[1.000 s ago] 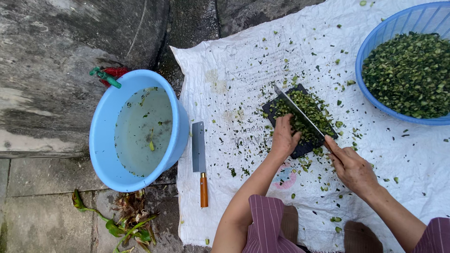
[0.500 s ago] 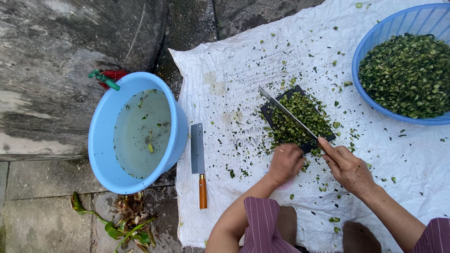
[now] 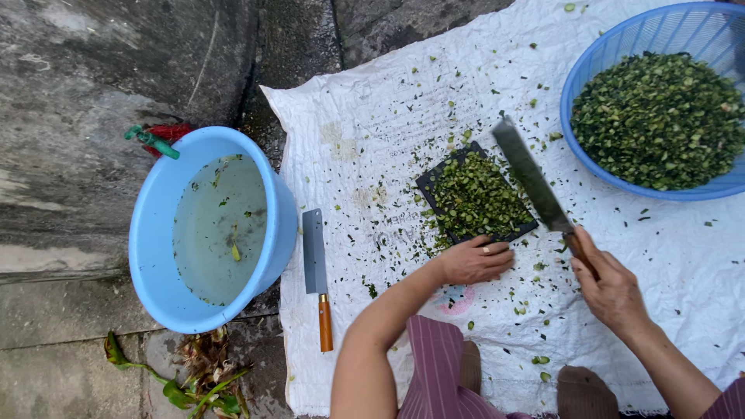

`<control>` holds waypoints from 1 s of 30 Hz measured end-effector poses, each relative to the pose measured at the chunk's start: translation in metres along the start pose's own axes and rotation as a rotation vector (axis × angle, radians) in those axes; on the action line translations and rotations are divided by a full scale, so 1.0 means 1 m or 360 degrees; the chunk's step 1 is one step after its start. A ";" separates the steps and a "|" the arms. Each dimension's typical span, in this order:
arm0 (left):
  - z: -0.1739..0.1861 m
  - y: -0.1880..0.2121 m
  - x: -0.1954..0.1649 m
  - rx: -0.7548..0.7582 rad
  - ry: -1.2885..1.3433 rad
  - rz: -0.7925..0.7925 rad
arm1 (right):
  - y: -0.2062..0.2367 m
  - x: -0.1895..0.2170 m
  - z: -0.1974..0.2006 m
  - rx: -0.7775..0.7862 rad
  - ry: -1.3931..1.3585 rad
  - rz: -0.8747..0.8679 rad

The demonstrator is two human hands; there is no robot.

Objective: The person chops green leafy vegetables on a black cutting board using a large knife. They repeatedly gather the chopped pieces and transfer them into a blue plastic basket. A bucket of water and another knife are visible nearby.

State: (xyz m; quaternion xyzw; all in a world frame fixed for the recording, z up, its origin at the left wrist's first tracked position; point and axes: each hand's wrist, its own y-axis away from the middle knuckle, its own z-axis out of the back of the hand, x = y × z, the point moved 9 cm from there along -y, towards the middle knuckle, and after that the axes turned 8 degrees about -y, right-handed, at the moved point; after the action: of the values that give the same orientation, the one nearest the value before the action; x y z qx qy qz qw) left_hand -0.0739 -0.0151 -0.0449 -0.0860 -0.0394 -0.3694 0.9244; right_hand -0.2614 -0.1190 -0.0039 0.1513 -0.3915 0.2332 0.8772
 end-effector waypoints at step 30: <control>-0.022 0.021 0.233 -0.0038 0.0245 0.1916 | -0.007 -0.023 -0.018 -0.0114 0.0183 -0.0131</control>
State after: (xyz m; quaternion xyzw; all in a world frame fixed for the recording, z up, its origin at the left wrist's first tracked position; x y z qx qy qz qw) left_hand 0.1093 -0.1621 -0.0373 -0.0765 0.0873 0.2128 0.9702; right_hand -0.2600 -0.1230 -0.0338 0.1222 -0.3419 0.1910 0.9120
